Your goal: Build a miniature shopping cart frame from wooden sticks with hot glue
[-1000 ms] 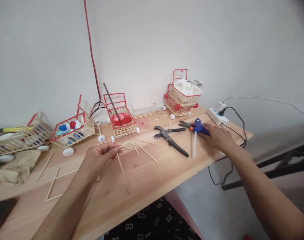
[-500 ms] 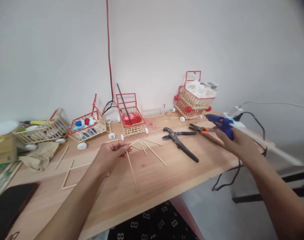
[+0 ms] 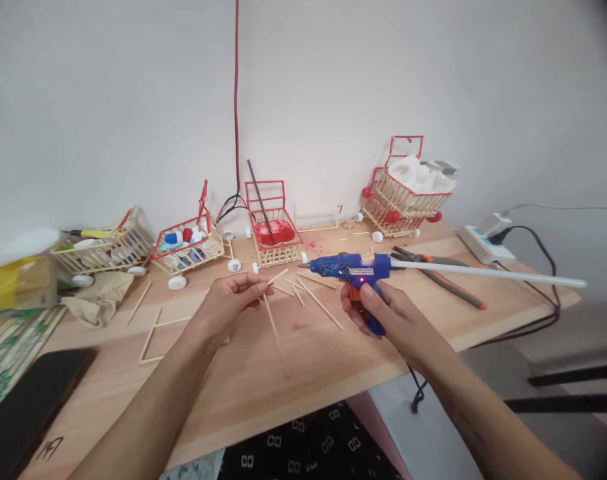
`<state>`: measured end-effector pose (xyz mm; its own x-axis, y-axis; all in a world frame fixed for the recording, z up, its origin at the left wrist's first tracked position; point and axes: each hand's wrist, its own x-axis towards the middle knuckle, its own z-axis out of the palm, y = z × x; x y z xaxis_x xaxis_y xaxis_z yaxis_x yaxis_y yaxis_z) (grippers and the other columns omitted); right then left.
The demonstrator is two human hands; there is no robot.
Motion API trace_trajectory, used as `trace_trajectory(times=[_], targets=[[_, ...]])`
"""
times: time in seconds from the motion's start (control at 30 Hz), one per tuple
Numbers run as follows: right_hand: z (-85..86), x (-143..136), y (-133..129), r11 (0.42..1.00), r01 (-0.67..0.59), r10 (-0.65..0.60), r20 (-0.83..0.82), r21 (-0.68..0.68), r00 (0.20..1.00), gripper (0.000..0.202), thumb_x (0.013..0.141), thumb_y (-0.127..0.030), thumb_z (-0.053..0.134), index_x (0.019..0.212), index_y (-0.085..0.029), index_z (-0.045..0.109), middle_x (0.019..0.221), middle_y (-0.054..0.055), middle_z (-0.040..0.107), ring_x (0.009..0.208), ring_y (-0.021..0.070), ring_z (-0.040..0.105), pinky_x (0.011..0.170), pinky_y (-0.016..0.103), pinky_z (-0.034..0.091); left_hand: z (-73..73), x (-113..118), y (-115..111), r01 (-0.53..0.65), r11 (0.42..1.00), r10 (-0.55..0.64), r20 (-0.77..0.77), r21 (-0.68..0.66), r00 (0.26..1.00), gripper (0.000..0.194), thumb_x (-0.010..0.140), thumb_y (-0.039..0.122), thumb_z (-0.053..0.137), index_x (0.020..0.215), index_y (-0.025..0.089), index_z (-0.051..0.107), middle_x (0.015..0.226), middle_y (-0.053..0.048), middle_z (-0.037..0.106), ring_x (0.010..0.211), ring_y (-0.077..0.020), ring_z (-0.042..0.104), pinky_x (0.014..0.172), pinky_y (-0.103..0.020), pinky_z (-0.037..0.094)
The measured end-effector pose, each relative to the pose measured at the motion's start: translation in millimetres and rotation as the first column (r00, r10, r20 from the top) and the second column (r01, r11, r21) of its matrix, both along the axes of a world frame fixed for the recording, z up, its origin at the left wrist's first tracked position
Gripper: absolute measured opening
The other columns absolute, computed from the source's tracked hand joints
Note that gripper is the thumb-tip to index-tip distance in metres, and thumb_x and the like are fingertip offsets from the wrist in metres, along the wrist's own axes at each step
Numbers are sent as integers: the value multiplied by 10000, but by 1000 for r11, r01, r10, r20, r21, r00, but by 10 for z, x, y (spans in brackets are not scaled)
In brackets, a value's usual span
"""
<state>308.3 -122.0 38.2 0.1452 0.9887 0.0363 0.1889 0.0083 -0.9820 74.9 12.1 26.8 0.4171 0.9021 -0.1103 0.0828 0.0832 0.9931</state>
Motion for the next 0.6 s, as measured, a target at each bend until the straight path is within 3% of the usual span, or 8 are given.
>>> trace_trajectory(times=[0.6], targets=[[45, -77, 87, 1000, -20, 21, 44, -18, 999, 427, 903, -578, 430, 791, -172, 494, 628, -21, 459, 511, 81, 385, 475, 219, 293, 8, -5, -11, 23, 1000, -24, 77, 7, 997, 272, 654, 360, 772, 811, 145, 721, 763, -51, 717, 530, -63, 481, 527, -206, 396]])
